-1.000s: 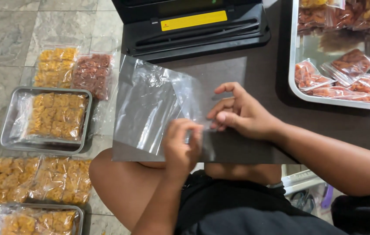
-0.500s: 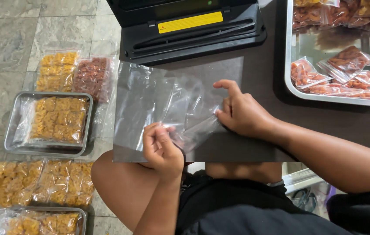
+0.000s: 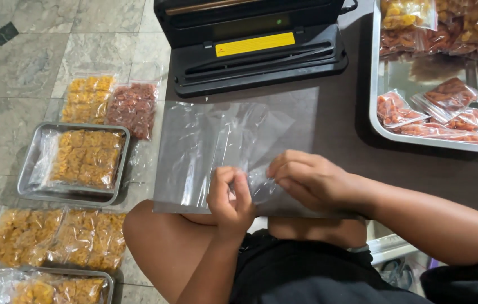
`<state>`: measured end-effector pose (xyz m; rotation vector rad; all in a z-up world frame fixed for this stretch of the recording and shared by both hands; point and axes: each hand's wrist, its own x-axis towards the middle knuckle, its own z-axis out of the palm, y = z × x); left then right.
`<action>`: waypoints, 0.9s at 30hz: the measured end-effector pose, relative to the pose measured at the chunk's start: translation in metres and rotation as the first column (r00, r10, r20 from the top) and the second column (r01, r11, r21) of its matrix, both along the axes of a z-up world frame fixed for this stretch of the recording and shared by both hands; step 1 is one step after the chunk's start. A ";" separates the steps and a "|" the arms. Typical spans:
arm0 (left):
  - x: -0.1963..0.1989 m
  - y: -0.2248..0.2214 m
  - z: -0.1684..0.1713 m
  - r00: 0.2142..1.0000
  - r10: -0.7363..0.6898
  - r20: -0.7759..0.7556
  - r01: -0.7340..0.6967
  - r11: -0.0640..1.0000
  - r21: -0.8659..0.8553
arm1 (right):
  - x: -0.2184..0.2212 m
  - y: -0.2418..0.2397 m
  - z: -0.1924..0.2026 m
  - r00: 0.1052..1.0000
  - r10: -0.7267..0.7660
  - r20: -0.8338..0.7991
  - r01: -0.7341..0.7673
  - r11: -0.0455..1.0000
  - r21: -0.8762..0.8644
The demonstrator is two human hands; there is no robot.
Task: The person places small pre-packaged portions of yellow food into a larger vacuum-seal bag, then uses a vacuum sealer to remove air and seal the bag. They repeat this process with another batch of food items.
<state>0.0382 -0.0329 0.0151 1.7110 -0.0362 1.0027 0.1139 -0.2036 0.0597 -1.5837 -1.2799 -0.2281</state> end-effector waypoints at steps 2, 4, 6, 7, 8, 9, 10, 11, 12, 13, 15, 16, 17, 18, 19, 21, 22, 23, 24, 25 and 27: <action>0.001 -0.007 -0.001 0.985 0.087 0.147 -0.124 0.956 0.268 | 0.008 -0.002 -0.016 1.000 0.014 -0.015 -0.016 0.988 -0.155; -0.004 -0.011 0.003 0.988 -0.098 0.119 0.041 0.910 0.412 | 0.012 -0.005 -0.026 0.998 0.064 0.003 -0.062 0.975 -0.211; -0.006 -0.018 0.011 0.963 -0.265 0.056 0.194 0.819 0.540 | 0.016 -0.010 -0.038 0.993 0.122 0.006 -0.116 0.956 -0.271; -0.006 -0.022 0.018 0.960 -0.275 0.047 0.207 0.817 0.538 | 0.018 -0.013 -0.044 0.991 0.136 -0.003 -0.130 0.941 -0.314; -0.007 -0.027 0.024 0.962 -0.269 0.038 0.208 0.820 0.533 | 0.020 -0.015 -0.051 0.986 0.165 -0.015 -0.159 0.919 -0.360; -0.006 -0.027 0.030 0.964 -0.265 0.036 0.206 0.819 0.536 | 0.021 -0.017 -0.049 0.985 0.169 -0.016 -0.164 0.920 -0.356; -0.004 -0.027 0.036 0.959 -0.285 -0.013 0.243 0.793 0.558 | 0.024 -0.018 -0.046 0.988 0.143 -0.055 -0.153 0.911 -0.383; -0.003 -0.026 0.043 0.951 -0.302 -0.062 0.281 0.766 0.578 | 0.026 -0.020 -0.043 0.989 0.115 -0.092 -0.143 0.900 -0.411; -0.005 -0.024 0.040 0.953 -0.297 -0.061 0.276 0.767 0.579 | 0.025 -0.019 -0.044 0.989 0.120 -0.091 -0.147 0.900 -0.410; -0.006 -0.022 0.038 0.942 -0.299 -0.155 0.331 0.741 0.585 | 0.024 -0.018 -0.045 0.998 0.047 0.044 -0.015 0.835 -0.550; -0.007 -0.018 0.058 0.924 -0.298 -0.241 0.384 0.712 0.588 | 0.022 -0.020 -0.047 0.981 -0.008 0.196 0.137 0.743 -0.655; -0.007 -0.015 0.081 0.893 -0.324 -0.312 0.439 0.781 0.445 | 0.020 -0.020 -0.049 0.971 -0.007 0.239 0.176 0.700 -0.693; -0.007 -0.012 0.104 0.854 -0.359 -0.377 0.477 0.830 0.290 | 0.018 -0.020 -0.051 0.960 -0.004 0.281 0.215 0.653 -0.726; -0.012 0.003 0.083 0.854 -0.358 -0.378 0.477 0.829 0.291 | 0.018 -0.022 -0.059 0.960 -0.004 0.281 0.215 0.655 -0.725; -0.017 0.018 0.062 0.899 -0.148 -0.411 0.337 0.834 0.437 | 0.018 -0.023 -0.066 0.824 -0.033 0.566 0.457 0.630 -0.628; -0.024 0.046 0.031 0.912 0.083 -0.401 0.184 0.791 0.583 | 0.019 -0.024 -0.074 0.602 -0.052 0.797 0.652 0.609 -0.452; -0.023 0.060 0.022 0.794 0.224 -0.566 0.256 0.720 0.645 | 0.018 -0.025 -0.076 0.551 -0.071 0.832 0.699 0.583 -0.413; -0.023 0.073 0.013 0.632 0.376 -0.678 0.341 0.650 0.679 | 0.017 -0.025 -0.078 0.498 -0.089 0.863 0.743 0.556 -0.372; -0.024 0.081 0.003 0.632 0.379 -0.676 0.342 0.647 0.682 | 0.017 -0.024 -0.077 0.498 -0.094 0.862 0.744 0.557 -0.369; -0.024 0.088 -0.008 0.668 0.429 -0.608 0.328 0.564 0.758 | 0.018 -0.024 -0.077 0.481 -0.114 0.869 0.757 0.553 -0.347; -0.020 0.104 -0.018 0.701 0.468 -0.538 0.317 0.472 0.823 | 0.014 -0.016 -0.058 0.470 -0.137 0.872 0.771 0.545 -0.330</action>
